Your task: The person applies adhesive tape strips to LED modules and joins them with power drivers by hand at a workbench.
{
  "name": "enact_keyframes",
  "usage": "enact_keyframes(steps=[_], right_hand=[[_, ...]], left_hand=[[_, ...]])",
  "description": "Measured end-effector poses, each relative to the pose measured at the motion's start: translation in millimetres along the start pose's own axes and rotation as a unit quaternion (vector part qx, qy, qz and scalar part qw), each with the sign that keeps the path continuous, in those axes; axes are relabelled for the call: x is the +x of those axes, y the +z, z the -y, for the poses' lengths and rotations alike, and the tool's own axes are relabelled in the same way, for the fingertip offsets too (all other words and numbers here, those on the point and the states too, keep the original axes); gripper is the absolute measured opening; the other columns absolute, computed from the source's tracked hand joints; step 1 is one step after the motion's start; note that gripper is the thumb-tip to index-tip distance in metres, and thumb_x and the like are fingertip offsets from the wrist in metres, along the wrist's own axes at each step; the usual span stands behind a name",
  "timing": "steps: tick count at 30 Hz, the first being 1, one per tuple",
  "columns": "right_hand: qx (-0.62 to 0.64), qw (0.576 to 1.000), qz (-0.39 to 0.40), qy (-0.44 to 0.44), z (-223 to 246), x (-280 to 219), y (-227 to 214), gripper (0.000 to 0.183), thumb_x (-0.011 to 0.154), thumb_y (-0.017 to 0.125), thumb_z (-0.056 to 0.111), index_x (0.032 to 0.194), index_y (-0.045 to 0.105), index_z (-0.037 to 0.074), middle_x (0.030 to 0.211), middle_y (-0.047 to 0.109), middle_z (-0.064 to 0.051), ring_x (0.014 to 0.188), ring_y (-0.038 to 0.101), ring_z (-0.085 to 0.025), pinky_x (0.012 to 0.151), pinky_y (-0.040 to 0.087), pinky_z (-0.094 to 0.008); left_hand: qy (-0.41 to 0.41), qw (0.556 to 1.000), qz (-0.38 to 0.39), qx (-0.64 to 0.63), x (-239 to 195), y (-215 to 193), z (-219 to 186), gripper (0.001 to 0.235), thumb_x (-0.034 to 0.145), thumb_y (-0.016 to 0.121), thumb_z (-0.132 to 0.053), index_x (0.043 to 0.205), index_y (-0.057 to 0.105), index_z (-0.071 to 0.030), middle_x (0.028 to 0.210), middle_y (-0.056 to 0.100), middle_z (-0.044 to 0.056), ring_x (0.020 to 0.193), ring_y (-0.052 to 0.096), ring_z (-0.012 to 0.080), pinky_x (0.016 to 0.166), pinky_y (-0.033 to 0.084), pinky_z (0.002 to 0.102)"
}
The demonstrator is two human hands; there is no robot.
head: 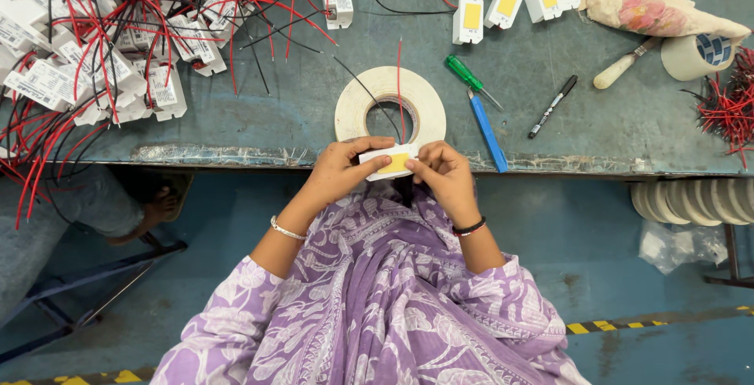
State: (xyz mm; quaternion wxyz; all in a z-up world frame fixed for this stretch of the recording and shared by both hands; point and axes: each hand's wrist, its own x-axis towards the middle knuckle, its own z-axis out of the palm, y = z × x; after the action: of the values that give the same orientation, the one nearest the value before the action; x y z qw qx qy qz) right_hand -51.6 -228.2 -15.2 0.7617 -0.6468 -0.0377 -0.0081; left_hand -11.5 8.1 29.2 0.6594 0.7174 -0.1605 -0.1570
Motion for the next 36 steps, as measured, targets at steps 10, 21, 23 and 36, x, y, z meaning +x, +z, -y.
enact_keyframes(steps=[10,21,23,36], right_hand=[[-0.052,0.983,0.094,0.147,15,18,3,0.055,0.09,0.071,-0.002,0.139,0.047,0.004,0.113,0.068,-0.012,0.077,0.067,-0.013,0.062,0.054,-0.026],[0.04,0.986,-0.127,-0.098,92,94,-67,0.059,0.092,0.072,-0.001,0.14,0.04,0.009,0.137,0.059,-0.006,0.109,0.073,-0.024,0.089,0.061,-0.034],[-0.03,0.984,-0.13,-0.116,96,89,-70,0.059,0.094,0.072,0.0,0.144,0.041,0.007,0.141,0.058,-0.005,0.111,0.072,-0.023,0.09,0.059,-0.032],[-0.069,0.993,-0.091,0.026,-17,-81,17,0.017,0.095,0.069,0.0,0.112,0.069,-0.005,0.153,0.053,-0.015,0.105,0.069,-0.019,0.087,0.059,-0.032]], left_hand=[[0.015,0.993,-0.071,0.097,-4,11,7,0.037,0.101,0.055,-0.035,0.119,0.076,-0.01,0.095,0.079,0.007,0.081,0.073,0.0125,0.071,0.053,0.025],[0.036,0.995,-0.092,0.035,-8,13,14,0.043,0.097,0.066,-0.033,0.134,0.064,-0.012,0.125,0.075,0.002,0.11,0.073,0.0145,0.077,0.054,0.028],[0.082,0.988,-0.063,0.11,-14,11,5,0.048,0.091,0.074,-0.032,0.134,0.064,-0.013,0.13,0.072,0.004,0.113,0.072,0.0179,0.085,0.057,0.03],[0.247,0.863,0.015,0.44,14,-28,8,0.071,0.063,0.085,-0.044,0.126,0.064,-0.019,0.141,0.055,0.006,0.143,0.04,0.0292,0.117,0.021,0.059]])
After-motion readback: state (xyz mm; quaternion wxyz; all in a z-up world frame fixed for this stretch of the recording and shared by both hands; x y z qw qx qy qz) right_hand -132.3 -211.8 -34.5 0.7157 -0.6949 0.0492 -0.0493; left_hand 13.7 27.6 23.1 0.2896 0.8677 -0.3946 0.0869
